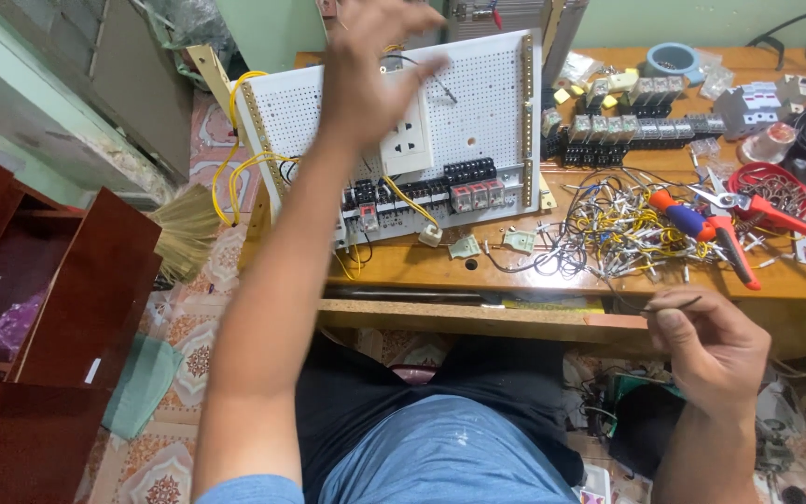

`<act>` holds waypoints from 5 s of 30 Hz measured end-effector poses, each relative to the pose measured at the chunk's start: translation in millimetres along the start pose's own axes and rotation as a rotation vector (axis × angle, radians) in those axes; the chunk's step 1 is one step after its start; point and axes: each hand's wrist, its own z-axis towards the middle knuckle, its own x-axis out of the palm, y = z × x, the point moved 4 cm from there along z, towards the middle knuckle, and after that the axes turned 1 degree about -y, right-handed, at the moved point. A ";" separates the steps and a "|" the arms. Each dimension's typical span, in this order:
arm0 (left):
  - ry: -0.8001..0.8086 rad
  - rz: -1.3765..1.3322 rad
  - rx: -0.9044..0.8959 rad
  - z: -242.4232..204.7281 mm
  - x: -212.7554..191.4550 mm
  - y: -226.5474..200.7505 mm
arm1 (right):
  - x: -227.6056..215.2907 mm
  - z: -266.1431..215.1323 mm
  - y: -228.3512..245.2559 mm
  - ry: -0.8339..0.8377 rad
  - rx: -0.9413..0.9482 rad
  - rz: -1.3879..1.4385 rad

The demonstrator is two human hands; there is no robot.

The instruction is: The person strips the insulation from a black wire using wire strippers and then uses a screwdriver to connect the wire to a terminal on an electrical board. The person also handles a small white plastic component and a roll of electrical tape.

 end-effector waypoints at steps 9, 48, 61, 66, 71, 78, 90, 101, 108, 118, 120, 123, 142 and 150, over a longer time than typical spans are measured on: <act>0.147 -0.608 0.270 -106.6 37.9 -220.5 | 52.3 -12.4 62.7 0.015 -0.375 -0.096; 0.350 -0.933 -0.854 -232.5 57.4 -159.2 | -191.1 -83.9 -56.7 -0.637 0.046 -0.152; 0.281 -0.659 -0.792 -231.7 71.5 -165.3 | -225.6 -453.5 -321.2 -0.764 0.987 -0.728; 0.287 -0.549 -0.763 -234.5 71.5 -167.1 | -144.3 -417.4 -317.4 -0.660 1.360 -0.442; 0.285 -0.602 -0.757 -241.3 68.6 -164.3 | -77.5 -395.3 -381.6 -0.339 1.336 -0.313; 0.297 -0.425 -0.790 -225.7 86.1 -187.1 | -8.2 -333.6 -438.6 0.409 1.359 -0.648; 0.369 -0.503 -0.821 -195.4 96.3 -189.6 | -16.5 -399.9 -466.7 0.408 1.228 -0.572; 0.194 -0.798 -0.857 -215.2 77.6 -179.6 | -83.5 -413.7 -551.0 0.187 0.741 -0.861; 0.139 -0.901 -0.867 -228.6 68.7 -171.0 | -70.0 -349.2 -438.1 -0.466 1.346 -0.116; 0.113 -0.965 -0.839 -238.4 52.5 -165.7 | -85.4 -368.9 -445.4 -0.740 1.310 0.069; 0.100 -0.972 -0.842 -240.8 51.0 -163.9 | -86.4 -368.0 -439.5 -0.735 1.308 0.030; 0.088 -0.972 -0.850 -241.9 49.2 -163.2 | -90.7 -374.7 -443.5 -0.741 1.303 -0.026; 0.126 -0.988 -0.907 -241.1 66.3 -169.9 | -95.9 -385.3 -452.9 -0.145 1.311 -0.727; 0.116 -0.997 -0.921 -244.3 67.4 -168.7 | -106.0 -427.1 -470.4 0.125 1.407 -0.877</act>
